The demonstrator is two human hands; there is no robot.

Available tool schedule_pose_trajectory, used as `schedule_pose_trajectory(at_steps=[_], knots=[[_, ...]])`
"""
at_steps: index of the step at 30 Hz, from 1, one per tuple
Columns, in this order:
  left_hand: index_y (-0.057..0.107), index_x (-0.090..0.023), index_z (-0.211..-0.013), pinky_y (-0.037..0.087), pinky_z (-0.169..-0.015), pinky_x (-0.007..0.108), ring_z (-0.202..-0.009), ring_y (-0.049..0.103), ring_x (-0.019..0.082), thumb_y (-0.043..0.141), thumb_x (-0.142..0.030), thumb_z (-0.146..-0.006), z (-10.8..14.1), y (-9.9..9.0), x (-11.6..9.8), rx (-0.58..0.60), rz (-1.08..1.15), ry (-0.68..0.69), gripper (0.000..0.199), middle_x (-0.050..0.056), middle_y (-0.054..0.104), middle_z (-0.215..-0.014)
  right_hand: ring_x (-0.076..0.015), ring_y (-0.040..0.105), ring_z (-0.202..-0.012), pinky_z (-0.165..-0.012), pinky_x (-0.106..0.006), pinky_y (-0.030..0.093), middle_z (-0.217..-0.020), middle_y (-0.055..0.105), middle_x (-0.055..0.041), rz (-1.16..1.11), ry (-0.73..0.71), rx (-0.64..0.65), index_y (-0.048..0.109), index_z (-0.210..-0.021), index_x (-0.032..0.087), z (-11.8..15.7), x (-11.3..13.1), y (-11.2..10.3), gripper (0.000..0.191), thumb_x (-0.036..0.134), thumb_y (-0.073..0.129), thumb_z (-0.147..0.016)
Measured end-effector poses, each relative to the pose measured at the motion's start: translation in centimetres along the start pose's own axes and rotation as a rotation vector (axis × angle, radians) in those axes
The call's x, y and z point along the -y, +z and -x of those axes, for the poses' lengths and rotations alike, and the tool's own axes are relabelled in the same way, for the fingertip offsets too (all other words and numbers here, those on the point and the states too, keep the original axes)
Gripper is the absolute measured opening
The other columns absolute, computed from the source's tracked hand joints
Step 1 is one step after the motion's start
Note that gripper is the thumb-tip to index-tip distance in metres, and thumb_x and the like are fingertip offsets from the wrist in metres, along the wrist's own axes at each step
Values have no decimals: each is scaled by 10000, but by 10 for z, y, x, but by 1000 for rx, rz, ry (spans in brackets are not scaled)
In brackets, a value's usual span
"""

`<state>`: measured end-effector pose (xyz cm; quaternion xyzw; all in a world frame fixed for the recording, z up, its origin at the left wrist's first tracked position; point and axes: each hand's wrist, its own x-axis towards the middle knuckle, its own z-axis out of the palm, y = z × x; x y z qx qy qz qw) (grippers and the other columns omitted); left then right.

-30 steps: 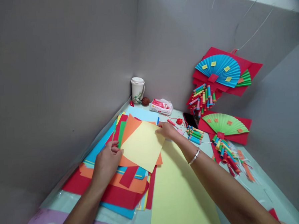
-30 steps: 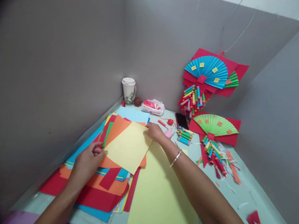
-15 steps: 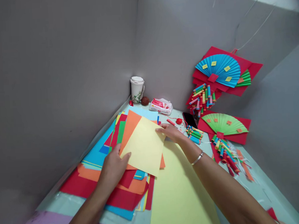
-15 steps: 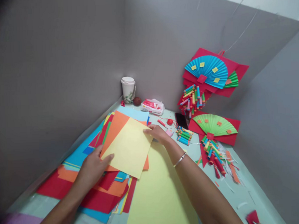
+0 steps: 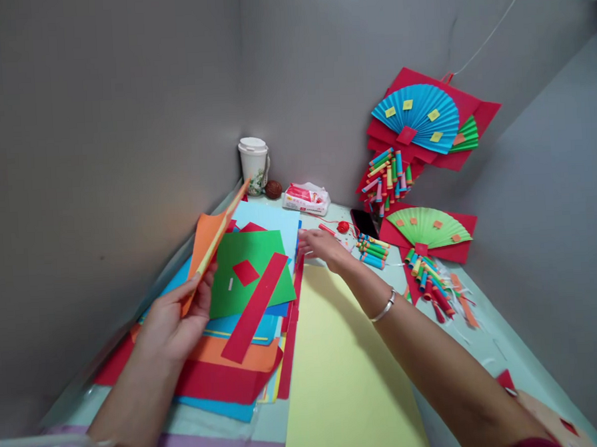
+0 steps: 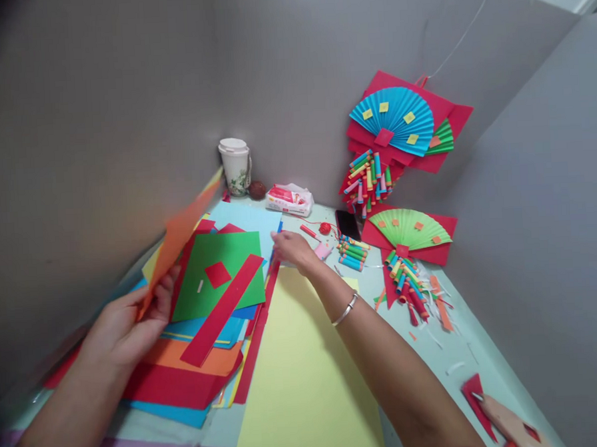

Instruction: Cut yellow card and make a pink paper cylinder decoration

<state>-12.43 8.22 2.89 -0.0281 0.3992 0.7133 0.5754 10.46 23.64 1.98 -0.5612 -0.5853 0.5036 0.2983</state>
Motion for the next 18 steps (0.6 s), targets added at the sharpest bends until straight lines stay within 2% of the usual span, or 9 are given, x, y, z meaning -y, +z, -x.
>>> schedule_pose_trajectory(at_steps=[2, 5, 11, 14, 18], knots=[[612, -51, -1097, 554, -535, 57, -658, 664, 51, 347, 22, -943, 2, 0, -2, 14, 39, -22, 315, 79, 699, -841, -131, 615, -651, -616, -225, 504, -787, 680, -49, 45, 24, 65, 642, -841, 147, 7, -2, 8, 205, 337, 590, -895], [595, -63, -1142, 544, -503, 49, -619, 637, 40, 311, 5, -962, 2, 0, -5, 10, 78, -31, 343, 69, 680, -836, -135, 608, -610, -597, -236, 494, -690, 662, -31, 103, 80, 112, 651, -781, 146, 15, -6, 18, 172, 291, 629, -871], [601, -54, -1106, 521, -485, 31, -581, 616, 24, 291, -16, -973, 0, 0, -10, 37, 128, -45, 340, 78, 664, -842, -121, 634, -575, -567, -233, 507, -712, 684, -35, 131, 196, 165, 627, -791, 139, 25, -9, 22, 200, 309, 624, -898], [595, -67, -1094, 508, -447, 34, -534, 596, 21, 250, -4, -966, 2, 0, -12, 53, 153, -46, 374, 69, 662, -810, -120, 649, -564, -524, -202, 488, -727, 703, -56, 118, 217, 190, 618, -767, 141, 35, -2, 26, 187, 278, 618, -895], [591, -85, -1062, 478, -403, 29, -490, 571, 19, 225, 5, -956, 6, 1, -15, 78, 180, -33, 392, 51, 646, -755, -124, 632, -524, -499, -210, 466, -671, 684, -35, 145, 207, 207, 611, -734, 148, 46, -2, 27, 184, 272, 646, -864]])
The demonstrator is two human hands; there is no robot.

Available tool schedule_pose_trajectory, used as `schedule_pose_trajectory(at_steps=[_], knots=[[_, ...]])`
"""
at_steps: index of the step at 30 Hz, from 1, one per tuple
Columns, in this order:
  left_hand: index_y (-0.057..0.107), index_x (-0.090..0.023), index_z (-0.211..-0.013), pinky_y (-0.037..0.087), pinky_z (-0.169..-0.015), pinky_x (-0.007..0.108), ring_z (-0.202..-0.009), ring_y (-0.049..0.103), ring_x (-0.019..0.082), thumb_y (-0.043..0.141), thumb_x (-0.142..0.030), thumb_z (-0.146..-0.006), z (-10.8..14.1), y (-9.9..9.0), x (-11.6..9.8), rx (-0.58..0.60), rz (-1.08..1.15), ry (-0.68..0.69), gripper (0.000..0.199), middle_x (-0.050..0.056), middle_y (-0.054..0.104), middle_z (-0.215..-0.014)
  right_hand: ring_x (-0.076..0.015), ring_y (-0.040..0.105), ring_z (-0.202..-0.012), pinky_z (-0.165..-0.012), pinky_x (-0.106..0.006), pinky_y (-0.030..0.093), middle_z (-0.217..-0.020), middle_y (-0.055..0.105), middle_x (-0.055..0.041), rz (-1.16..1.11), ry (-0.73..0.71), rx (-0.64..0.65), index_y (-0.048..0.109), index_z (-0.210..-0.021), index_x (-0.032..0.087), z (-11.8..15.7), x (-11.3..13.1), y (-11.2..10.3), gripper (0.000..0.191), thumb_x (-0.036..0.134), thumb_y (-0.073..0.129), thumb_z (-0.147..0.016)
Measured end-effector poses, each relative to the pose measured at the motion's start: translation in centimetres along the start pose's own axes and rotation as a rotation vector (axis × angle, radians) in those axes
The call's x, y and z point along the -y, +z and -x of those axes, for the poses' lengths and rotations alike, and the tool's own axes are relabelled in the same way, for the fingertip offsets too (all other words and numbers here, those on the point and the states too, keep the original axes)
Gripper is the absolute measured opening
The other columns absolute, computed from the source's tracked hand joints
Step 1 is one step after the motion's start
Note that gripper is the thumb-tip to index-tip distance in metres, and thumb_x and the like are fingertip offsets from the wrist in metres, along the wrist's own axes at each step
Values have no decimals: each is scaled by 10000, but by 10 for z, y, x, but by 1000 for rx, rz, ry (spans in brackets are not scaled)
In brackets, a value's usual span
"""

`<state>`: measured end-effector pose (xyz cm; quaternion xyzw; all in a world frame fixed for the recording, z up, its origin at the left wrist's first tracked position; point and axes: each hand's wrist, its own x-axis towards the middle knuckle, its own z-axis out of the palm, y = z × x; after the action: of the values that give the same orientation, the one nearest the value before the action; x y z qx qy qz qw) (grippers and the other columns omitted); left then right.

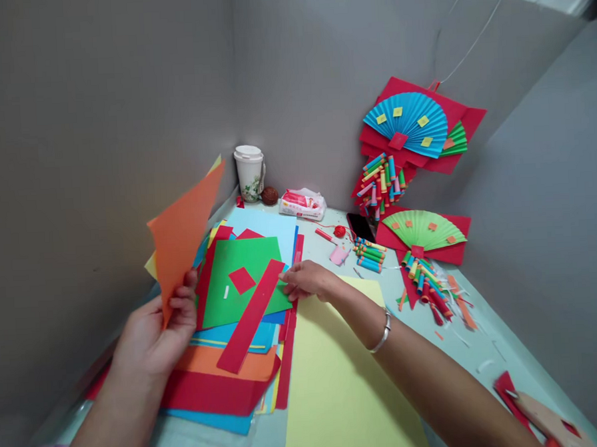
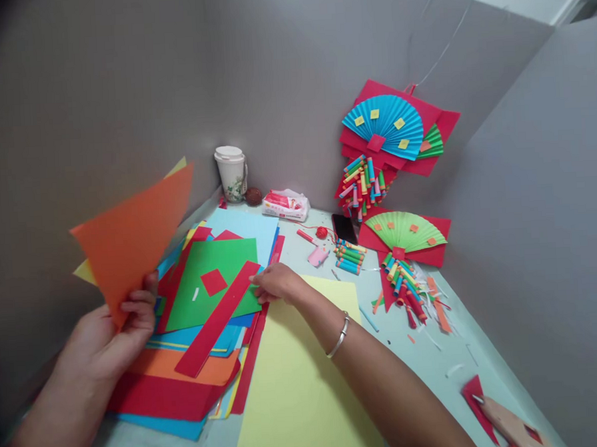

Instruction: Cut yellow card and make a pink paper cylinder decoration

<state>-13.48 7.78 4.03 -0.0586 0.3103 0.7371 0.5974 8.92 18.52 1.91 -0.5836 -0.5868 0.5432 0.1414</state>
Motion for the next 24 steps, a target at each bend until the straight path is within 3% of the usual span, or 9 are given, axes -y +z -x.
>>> schedule_pose_trajectory(at_steps=[6, 10, 16, 22, 24], knots=[[585, -75, -999, 451, -376, 28, -488, 548, 18, 219, -8, -959, 3, 2, 0, 35, -18, 1, 374, 42, 623, -722, -131, 584, -503, -480, -217, 404, -542, 609, 11, 71, -74, -37, 588, -645, 177, 6, -28, 2, 196, 256, 698, -788], [587, -77, -974, 446, -379, 30, -486, 541, 16, 216, 8, -949, 0, -1, 2, 50, -54, 29, 381, 43, 628, -714, -133, 582, -482, -445, -202, 371, -500, 582, 44, 31, -65, -42, 565, -764, 199, 10, -33, 10, 117, 191, 682, -769], [609, -79, -955, 456, -379, 68, -489, 542, 33, 291, 8, -935, -1, -7, 3, 82, -103, 52, 331, 42, 634, -707, -136, 589, -484, -421, -194, 346, -501, 585, 54, -47, -48, -71, 540, -905, 200, 19, -31, 15, 194, 159, 664, -761], [624, -83, -935, 432, -356, 76, -473, 542, 41, 295, 23, -908, -5, -8, 1, 82, -118, 41, 347, 53, 635, -710, -97, 525, -440, -443, -200, 357, -525, 598, 49, -76, -62, -87, 613, -772, 181, 12, -31, 15, 57, 139, 649, -785], [622, -79, -931, 419, -335, 84, -454, 541, 48, 283, 40, -897, -10, -11, 0, 66, -119, 29, 361, 56, 631, -697, -87, 505, -411, -427, -197, 353, -494, 580, 35, -108, -29, -55, 604, -680, 160, 7, -25, 14, 151, 152, 624, -830]])
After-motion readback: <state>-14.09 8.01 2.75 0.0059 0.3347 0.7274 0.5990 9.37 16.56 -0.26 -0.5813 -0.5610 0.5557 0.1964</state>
